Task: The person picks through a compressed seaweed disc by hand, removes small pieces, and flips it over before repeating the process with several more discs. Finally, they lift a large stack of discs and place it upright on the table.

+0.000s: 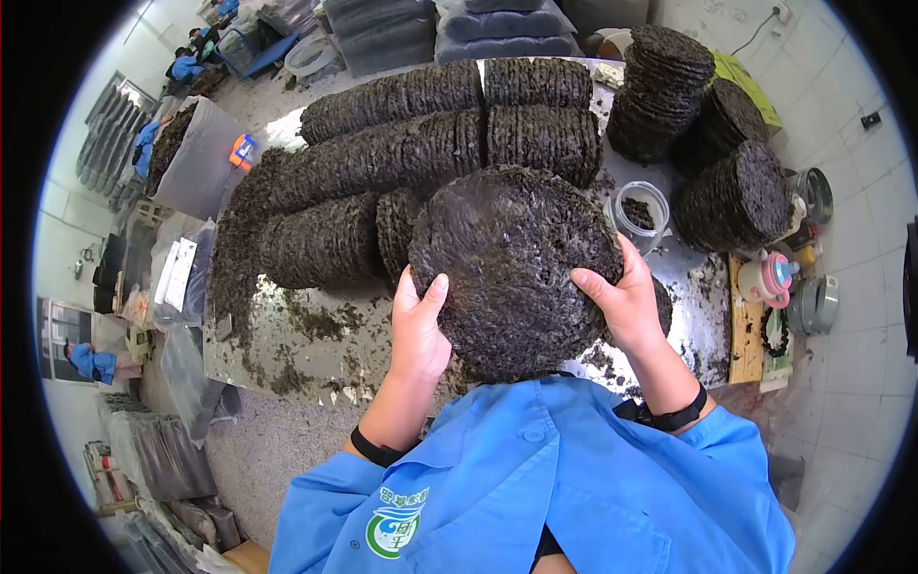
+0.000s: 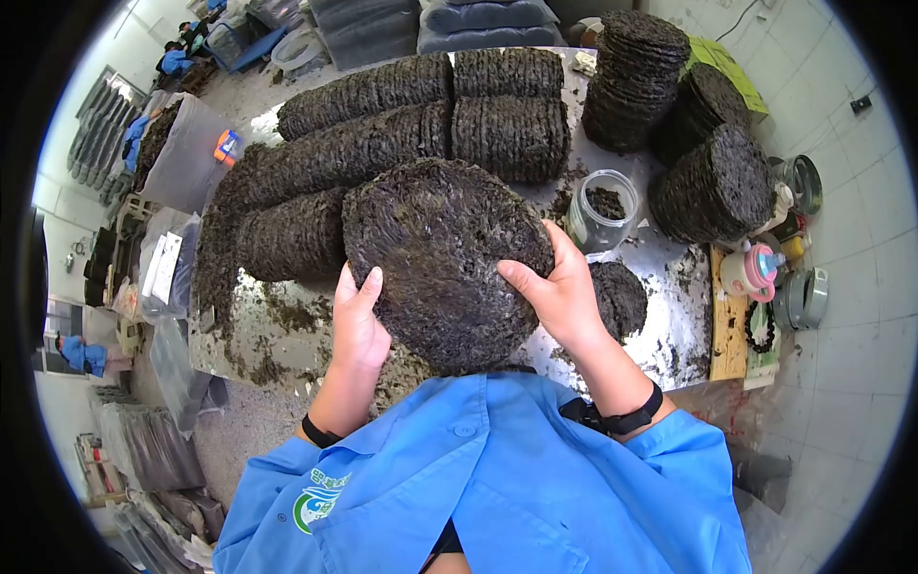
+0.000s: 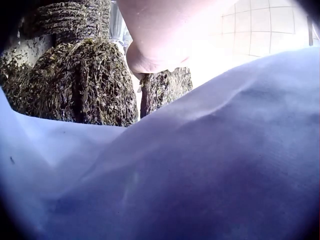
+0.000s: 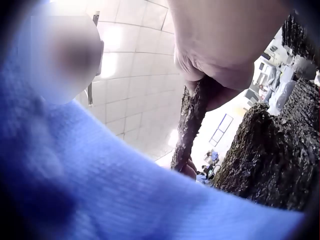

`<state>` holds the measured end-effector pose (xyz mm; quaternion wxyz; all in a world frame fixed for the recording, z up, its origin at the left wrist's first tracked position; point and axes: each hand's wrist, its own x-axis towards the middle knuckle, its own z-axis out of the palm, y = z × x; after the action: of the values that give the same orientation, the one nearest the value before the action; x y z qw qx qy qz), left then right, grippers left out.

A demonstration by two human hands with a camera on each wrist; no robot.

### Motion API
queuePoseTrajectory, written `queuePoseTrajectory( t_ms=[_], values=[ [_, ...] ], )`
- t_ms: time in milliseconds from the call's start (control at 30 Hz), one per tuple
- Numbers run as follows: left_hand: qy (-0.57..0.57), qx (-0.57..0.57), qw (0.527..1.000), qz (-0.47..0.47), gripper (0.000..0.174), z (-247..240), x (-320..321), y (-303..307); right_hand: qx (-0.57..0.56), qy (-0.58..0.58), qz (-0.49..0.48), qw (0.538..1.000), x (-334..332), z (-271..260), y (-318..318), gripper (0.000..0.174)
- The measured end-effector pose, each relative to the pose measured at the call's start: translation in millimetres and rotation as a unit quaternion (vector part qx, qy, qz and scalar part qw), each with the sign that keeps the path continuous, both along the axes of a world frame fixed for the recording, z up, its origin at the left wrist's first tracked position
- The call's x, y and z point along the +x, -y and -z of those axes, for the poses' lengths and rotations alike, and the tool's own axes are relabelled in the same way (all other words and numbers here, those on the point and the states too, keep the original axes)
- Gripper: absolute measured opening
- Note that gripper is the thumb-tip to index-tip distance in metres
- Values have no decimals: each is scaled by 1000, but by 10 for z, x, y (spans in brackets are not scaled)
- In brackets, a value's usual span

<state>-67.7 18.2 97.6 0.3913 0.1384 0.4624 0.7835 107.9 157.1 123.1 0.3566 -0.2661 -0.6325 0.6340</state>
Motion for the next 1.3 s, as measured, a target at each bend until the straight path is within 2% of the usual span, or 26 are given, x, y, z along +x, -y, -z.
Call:
queuePoseTrajectory(
  t_ms=[67,167,267,300,367,433,467,533,567,600,633,667,733,800,833,867,900,933,1000,1067,1133,1200,1300],
  values=[
    [-3,1,1000,4,38,-12,-7,-1,-116,-71,-25,990,-25,69,4,40],
    [42,6,999,7,37,-23,8,7,-173,-86,-28,981,-52,86,32,45],
    [38,-8,999,3,38,-11,8,13,-187,-52,-27,981,-13,109,-12,48],
    [-4,-1,1000,5,39,3,6,13,-186,-52,-27,981,16,130,-41,48],
    [-46,7,999,7,39,4,27,9,-79,-30,24,996,86,150,-107,50],
    [-37,3,999,37,41,-31,97,8,-120,-43,8,992,234,92,-158,51],
    [-37,8,997,73,49,-49,132,13,-132,-33,15,991,359,107,-182,51],
    [-182,-8,972,150,64,-24,70,65,-120,-31,96,988,673,188,-270,48],
    [-347,-31,925,154,73,-27,0,96,-138,-31,122,982,889,225,-340,46],
    [-500,-54,850,154,81,-42,-58,139,-158,-36,136,977,1106,259,-384,43],
    [-656,-113,731,151,93,-109,-56,190,-157,-25,159,974,1334,336,-402,41],
    [-711,-173,655,188,96,-139,13,213,-170,-28,191,966,1501,389,-385,39],
    [-776,-217,536,252,101,44,97,200,-194,-8,206,959,1903,784,-429,39],
    [-791,-210,522,242,97,185,98,205,-224,14,203,953,2193,1361,-477,38],
    [-800,-203,516,229,94,211,89,195,-244,56,218,943,2225,1596,-467,44],
    [-808,-196,512,215,91,222,86,181,-238,164,243,926,2256,1835,-464,54],
    [-811,-186,513,211,83,194,86,170,-124,342,254,896,2366,2246,-505,58],
    [-811,-188,515,205,83,223,84,174,0,503,253,827,2444,2521,-599,63],
    [-826,-172,501,194,78,314,62,217,-16,342,247,906,1815,1866,-438,54],
    [-832,-171,491,195,75,324,107,260,28,219,135,966,1389,1599,-474,48],
    [-839,-167,483,188,71,343,164,254,51,204,59,976,825,925,-361,44],
    [-850,-170,472,162,71,398,216,275,72,145,21,987,415,688,-328,44],
    [-845,-147,495,139,71,411,198,274,170,221,8,960,-7,393,-249,52]
  ],
)
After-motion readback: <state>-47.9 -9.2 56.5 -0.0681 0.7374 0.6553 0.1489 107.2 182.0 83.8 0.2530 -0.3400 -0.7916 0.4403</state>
